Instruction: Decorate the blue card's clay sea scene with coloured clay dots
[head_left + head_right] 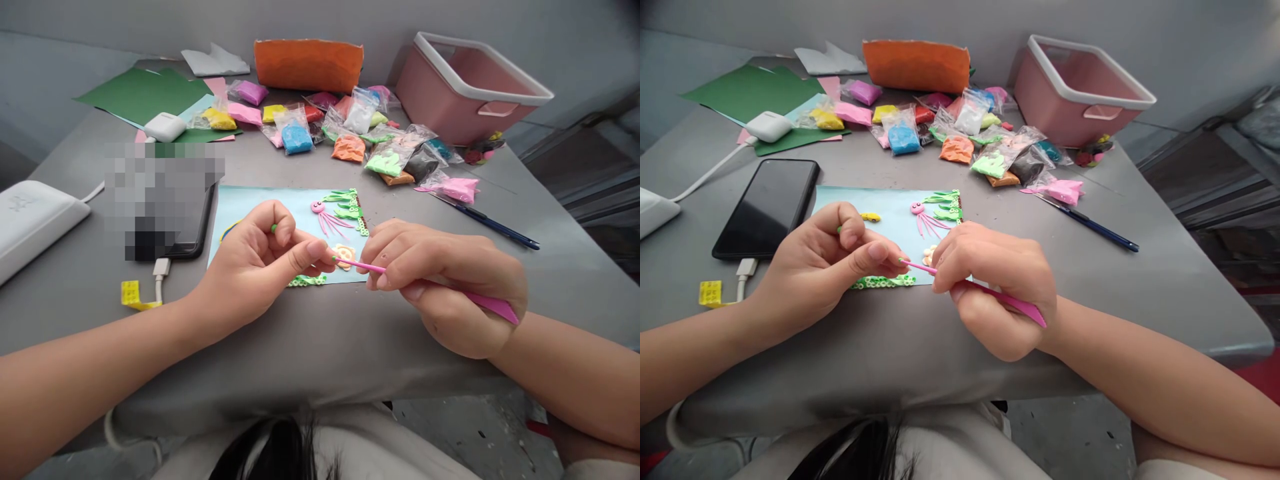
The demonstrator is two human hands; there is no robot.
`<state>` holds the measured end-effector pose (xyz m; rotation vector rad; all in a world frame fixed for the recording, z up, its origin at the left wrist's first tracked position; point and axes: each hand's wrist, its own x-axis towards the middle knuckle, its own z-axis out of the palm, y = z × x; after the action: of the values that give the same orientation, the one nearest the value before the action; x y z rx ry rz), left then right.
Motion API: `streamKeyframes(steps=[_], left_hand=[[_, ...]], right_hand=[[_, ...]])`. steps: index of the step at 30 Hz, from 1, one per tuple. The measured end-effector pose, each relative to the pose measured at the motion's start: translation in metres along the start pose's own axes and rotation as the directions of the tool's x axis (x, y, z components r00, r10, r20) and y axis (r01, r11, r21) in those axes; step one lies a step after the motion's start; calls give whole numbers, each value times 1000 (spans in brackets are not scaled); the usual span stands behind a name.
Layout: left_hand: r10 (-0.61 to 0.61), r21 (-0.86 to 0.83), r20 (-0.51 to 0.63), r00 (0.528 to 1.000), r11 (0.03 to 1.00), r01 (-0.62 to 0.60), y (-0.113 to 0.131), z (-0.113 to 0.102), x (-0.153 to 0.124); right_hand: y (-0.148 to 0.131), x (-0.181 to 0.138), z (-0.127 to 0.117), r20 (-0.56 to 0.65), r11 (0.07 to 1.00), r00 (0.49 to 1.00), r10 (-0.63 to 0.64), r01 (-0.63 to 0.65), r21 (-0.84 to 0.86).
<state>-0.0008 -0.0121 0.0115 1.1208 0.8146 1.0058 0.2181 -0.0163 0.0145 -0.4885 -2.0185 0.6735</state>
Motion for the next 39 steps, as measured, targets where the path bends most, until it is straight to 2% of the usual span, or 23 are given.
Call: streamKeyframes(steps=[9, 15, 19, 23, 27, 31, 39], left_hand=[[-3, 10, 19, 1000, 1000, 3, 1, -2, -5], [15, 36, 26, 1000, 999, -16, 0, -1, -6], [120, 174, -25, 993, 978, -114, -2, -2, -6], [249, 438, -13, 968, 872, -218, -4, -4, -6], [207, 625, 21, 978, 761, -174, -5, -5, -5], [174, 634, 64, 983, 753, -175, -4, -4, -5], [146, 678, 79, 986, 718, -160, -4, -5, -7]], right_hand=[[1, 0, -1, 50, 999, 999, 9, -7, -45], [-3, 3, -3, 105, 998, 993, -48, 43, 48], [0, 4, -6, 148, 999, 989, -28, 23, 32], [9, 3, -6, 206, 999, 978, 13, -6, -33], [17, 1, -2, 249, 997, 967, 53, -39, -61], [19, 1, -2, 257, 998, 966, 35, -22, -53], [20, 2, 0, 268, 997, 963, 43, -25, -71]])
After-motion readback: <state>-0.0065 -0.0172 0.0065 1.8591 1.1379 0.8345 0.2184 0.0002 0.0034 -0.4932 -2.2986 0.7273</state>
